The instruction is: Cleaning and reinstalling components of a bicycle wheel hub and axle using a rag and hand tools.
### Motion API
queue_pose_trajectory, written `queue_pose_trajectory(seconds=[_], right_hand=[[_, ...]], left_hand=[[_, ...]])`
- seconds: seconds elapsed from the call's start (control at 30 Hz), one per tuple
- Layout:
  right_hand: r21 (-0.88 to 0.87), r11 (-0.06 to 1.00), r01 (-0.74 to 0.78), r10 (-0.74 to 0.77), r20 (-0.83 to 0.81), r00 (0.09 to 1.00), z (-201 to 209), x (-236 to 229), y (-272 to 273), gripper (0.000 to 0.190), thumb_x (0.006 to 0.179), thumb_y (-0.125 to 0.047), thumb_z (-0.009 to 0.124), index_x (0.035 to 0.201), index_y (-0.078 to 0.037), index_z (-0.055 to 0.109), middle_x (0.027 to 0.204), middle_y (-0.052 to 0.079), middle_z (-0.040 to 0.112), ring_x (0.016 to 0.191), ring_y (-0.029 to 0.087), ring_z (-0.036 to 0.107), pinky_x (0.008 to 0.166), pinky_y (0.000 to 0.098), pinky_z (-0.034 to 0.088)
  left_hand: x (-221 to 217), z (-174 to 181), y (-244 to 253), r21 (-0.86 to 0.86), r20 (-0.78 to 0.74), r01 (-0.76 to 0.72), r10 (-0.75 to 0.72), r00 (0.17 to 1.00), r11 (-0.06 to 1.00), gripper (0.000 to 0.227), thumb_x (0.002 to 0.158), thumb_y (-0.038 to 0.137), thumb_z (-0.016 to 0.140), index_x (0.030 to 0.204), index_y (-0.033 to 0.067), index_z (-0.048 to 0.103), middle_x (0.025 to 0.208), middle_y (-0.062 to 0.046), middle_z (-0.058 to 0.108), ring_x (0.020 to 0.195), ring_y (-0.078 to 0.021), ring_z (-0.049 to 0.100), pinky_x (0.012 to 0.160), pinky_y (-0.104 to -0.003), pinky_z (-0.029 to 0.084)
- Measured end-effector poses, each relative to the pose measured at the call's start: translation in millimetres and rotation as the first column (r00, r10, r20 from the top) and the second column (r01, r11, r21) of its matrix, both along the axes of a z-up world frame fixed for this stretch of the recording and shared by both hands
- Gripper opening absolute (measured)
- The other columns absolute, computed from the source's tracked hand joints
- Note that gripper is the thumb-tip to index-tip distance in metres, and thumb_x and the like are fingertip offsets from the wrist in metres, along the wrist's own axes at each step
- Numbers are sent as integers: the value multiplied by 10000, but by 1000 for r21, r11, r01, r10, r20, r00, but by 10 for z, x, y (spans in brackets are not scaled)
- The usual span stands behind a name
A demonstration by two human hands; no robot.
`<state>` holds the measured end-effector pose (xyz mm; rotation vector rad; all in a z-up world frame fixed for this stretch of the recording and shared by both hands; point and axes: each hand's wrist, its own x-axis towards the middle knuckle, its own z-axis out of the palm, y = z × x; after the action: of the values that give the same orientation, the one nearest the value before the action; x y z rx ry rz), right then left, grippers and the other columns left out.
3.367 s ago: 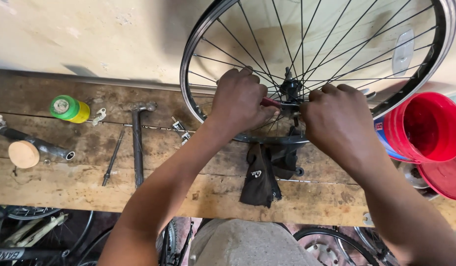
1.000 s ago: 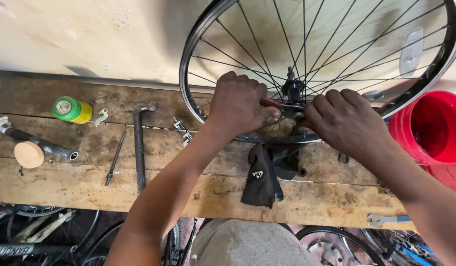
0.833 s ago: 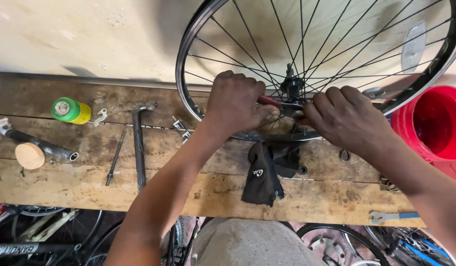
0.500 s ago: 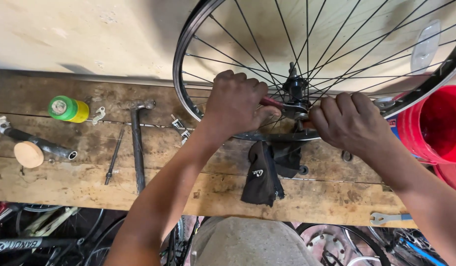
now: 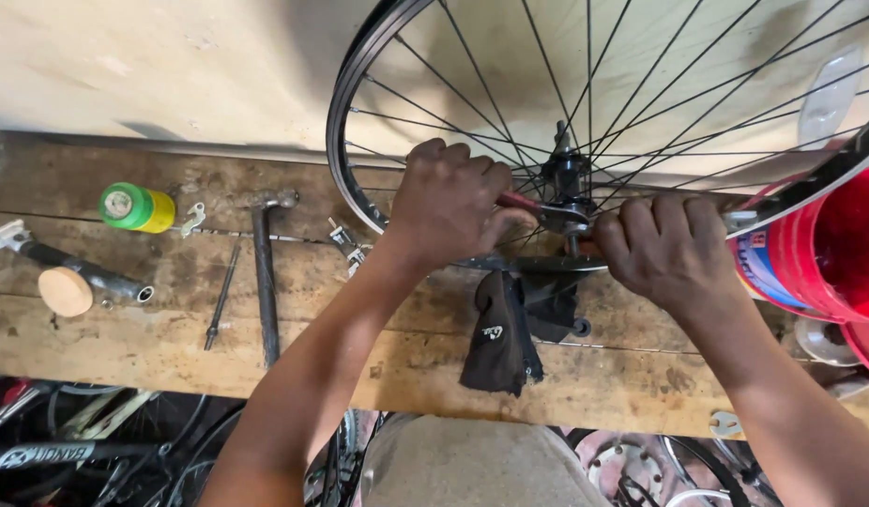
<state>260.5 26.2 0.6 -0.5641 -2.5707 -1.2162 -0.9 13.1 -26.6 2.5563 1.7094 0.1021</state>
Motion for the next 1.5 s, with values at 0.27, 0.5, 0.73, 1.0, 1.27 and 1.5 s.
queue_pose_trajectory(seconds=[0.27, 0.5, 0.73, 1.0, 1.27, 1.5], right_hand=[[-51, 997, 53, -52, 17, 999, 40, -23, -64, 412, 1129, -373, 444, 777, -162, 483, 702, 25, 436, 585, 198, 429, 561, 313, 292], [-300, 914, 273, -242, 136, 961, 116, -15, -150, 348, 1017, -505, 560, 884, -184, 543, 771, 4, 587, 685, 215, 589, 608, 329, 452], [-511, 416, 752, -345, 677, 650, 869, -222, -127, 279, 1004, -221, 409, 1271, -151, 446, 1085, 83, 672, 750, 248, 741, 720, 401, 664], [-487, -277, 829, -227, 871, 436, 1183, -511, 170, 281, 1011, -307, 474, 1072, -141, 692, 921, 63, 850, 618, 204, 808, 632, 310, 585], [-623, -177, 762, -165, 782, 601, 884, -273, 412, 474, 979, -478, 427, 863, -134, 732, 852, 7, 792, 754, 164, 709, 745, 315, 539], [-751, -97, 653, -120, 661, 741, 668, -35, 511, 403, 972, -443, 447, 815, -161, 689, 740, 16, 726, 655, 177, 664, 664, 335, 478]], left_hand=[[-27, 39, 17, 59, -55, 28, -25, 998, 998, 666, 942, 763, 374, 1120, 182, 647, 725, -39, 665, 708, -239, 650, 622, -402, 531], [-31, 118, -17, 119, -29, 42, -39, 999, 992, 760, 917, 820, 286, 954, 190, 710, 602, -16, 626, 586, -203, 634, 573, -359, 496], [-34, 236, -61, 45, 8, 46, -46, 999, 998, 698, 924, 786, 356, 991, 185, 706, 686, -25, 674, 653, -220, 658, 644, -393, 507], [-55, 199, -78, 122, -86, 53, -43, 995, 991, 738, 934, 815, 334, 1049, 178, 690, 663, -34, 657, 633, -214, 649, 650, -389, 520], [-109, 78, -10, 114, -141, 126, -110, 984, 985, 740, 985, 760, 241, 1071, 136, 629, 601, 7, 558, 526, -164, 559, 547, -326, 514], [-111, 109, 52, 160, -101, 163, -148, 984, 973, 647, 993, 722, 305, 1056, 156, 613, 579, 18, 549, 541, -192, 597, 514, -328, 543]])
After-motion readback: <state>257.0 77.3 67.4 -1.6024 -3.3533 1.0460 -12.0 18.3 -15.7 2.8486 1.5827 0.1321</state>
